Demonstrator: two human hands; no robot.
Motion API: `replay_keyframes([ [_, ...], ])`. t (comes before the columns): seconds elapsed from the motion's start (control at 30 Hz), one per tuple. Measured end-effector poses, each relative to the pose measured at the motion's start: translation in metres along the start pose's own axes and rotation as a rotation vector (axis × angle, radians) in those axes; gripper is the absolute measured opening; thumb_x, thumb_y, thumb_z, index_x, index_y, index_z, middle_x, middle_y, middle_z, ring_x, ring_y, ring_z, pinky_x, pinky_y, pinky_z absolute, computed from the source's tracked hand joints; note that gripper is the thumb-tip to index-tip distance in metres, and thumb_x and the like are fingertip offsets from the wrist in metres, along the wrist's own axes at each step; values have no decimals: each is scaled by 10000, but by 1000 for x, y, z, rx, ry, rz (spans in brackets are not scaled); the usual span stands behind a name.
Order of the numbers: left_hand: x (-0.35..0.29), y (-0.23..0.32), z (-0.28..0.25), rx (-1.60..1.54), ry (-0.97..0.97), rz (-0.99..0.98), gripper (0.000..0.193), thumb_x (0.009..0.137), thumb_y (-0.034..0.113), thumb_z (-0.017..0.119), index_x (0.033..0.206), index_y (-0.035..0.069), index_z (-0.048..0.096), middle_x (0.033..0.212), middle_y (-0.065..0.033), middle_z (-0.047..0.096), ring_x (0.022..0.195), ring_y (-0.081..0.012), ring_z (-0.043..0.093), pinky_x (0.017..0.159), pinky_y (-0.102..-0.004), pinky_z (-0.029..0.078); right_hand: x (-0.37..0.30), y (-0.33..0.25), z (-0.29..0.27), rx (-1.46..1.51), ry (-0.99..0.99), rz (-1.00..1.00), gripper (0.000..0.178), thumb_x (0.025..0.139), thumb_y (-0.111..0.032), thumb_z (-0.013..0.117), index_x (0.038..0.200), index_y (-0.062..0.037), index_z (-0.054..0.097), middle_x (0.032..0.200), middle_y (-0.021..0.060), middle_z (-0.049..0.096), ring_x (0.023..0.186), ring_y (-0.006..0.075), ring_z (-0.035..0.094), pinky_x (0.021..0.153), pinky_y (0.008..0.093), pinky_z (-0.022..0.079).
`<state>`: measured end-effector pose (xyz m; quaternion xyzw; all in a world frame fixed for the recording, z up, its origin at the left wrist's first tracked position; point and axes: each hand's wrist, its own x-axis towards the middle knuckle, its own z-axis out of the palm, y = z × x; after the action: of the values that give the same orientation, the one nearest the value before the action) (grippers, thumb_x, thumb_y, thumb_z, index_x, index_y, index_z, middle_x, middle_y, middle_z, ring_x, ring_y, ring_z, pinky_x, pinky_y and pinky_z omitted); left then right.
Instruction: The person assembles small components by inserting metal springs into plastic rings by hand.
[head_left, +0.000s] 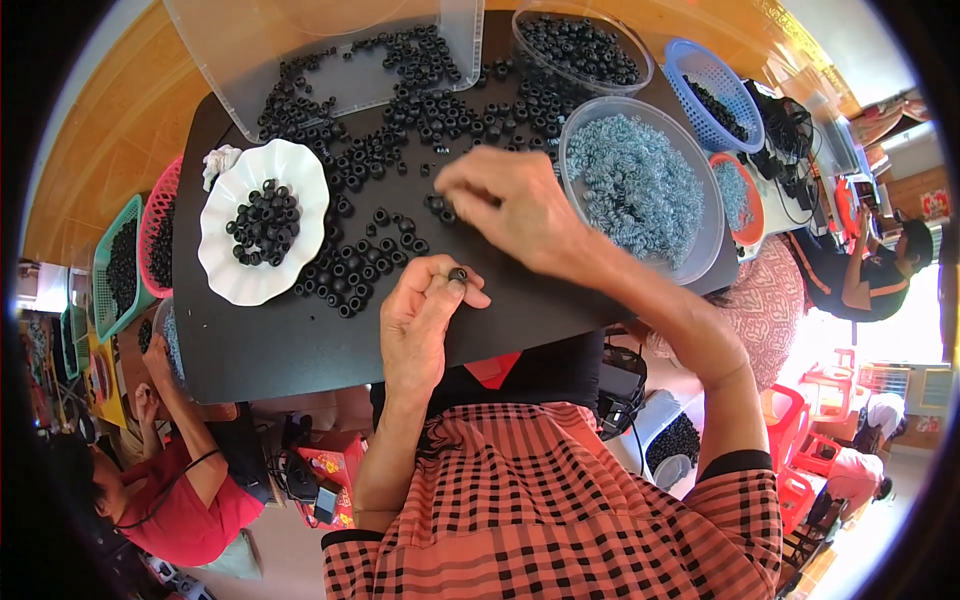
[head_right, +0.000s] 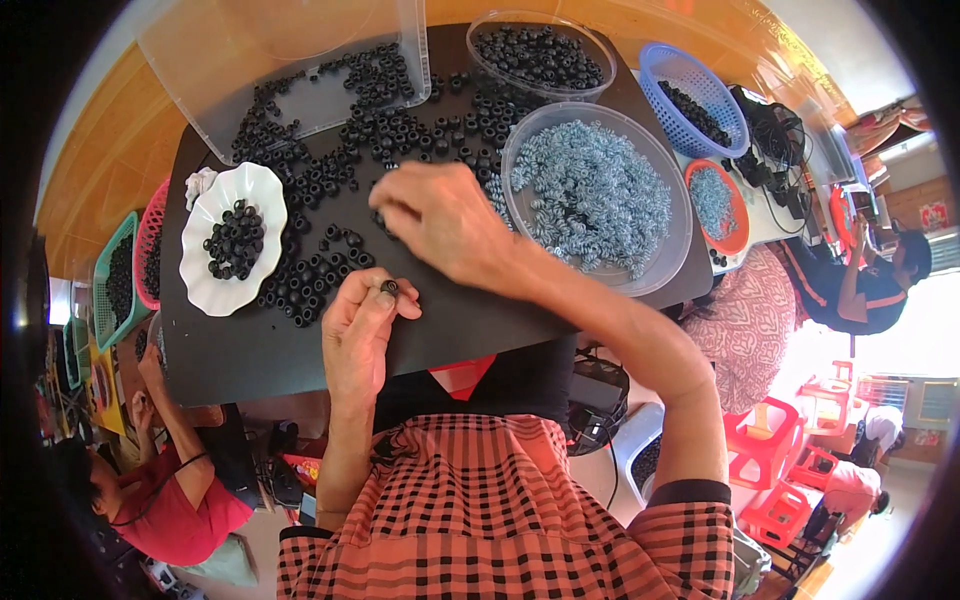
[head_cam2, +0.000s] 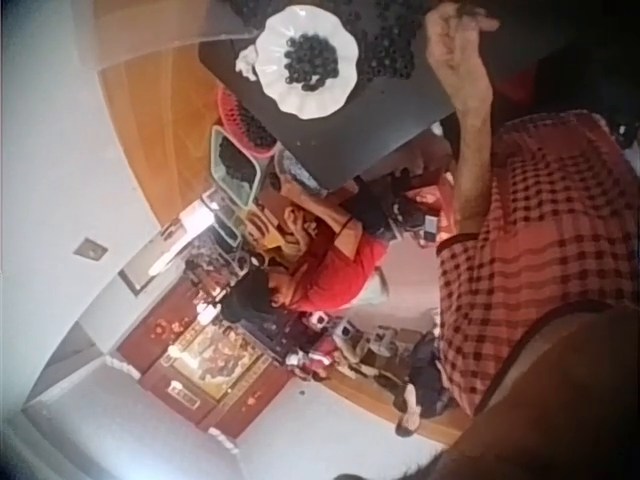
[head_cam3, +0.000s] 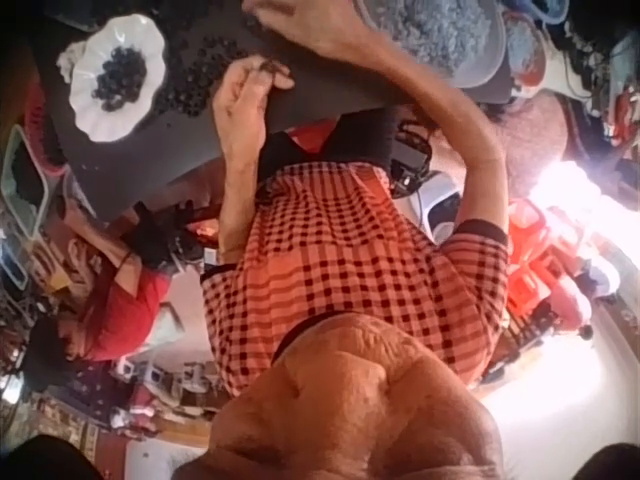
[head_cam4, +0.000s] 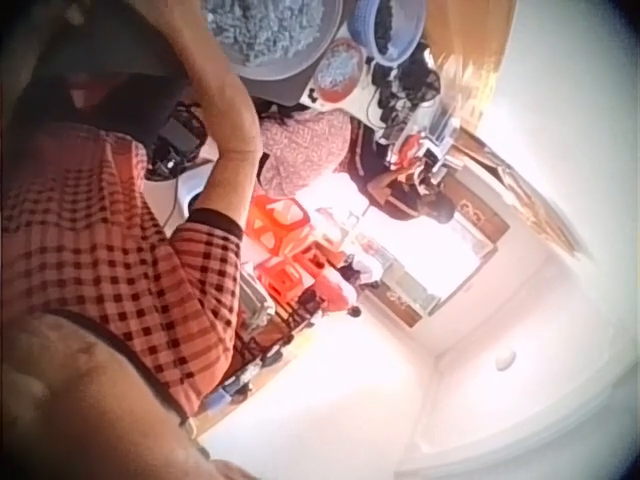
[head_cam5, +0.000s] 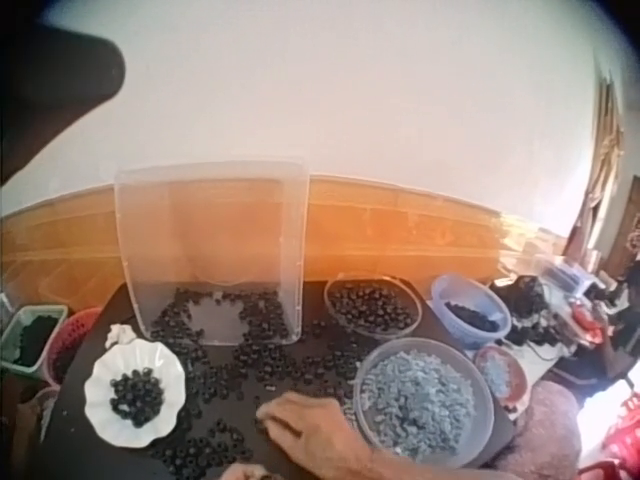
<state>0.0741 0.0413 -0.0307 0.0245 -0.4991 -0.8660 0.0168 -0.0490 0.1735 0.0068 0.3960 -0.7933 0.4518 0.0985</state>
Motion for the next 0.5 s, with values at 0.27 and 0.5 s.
replay_keyframes([
  [0.27,0,1,-3,-52,-15,-30,123,928,21,503,1023,-19,568,888,-97,637,878,-131,602,877,-285,447,49,40,15,-506,-456,-362,175,787,-59,633,959,-78,655,945,51,633,834,252,599,756,394,459],
  [0.5,2,0,-8,-156,-13,-41,141,932,22,495,1050,-27,554,891,-105,641,909,-150,598,878,-296,454,28,11,3,-120,-226,-95,228,750,8,634,968,-52,656,800,37,622,667,151,604,628,286,485],
])
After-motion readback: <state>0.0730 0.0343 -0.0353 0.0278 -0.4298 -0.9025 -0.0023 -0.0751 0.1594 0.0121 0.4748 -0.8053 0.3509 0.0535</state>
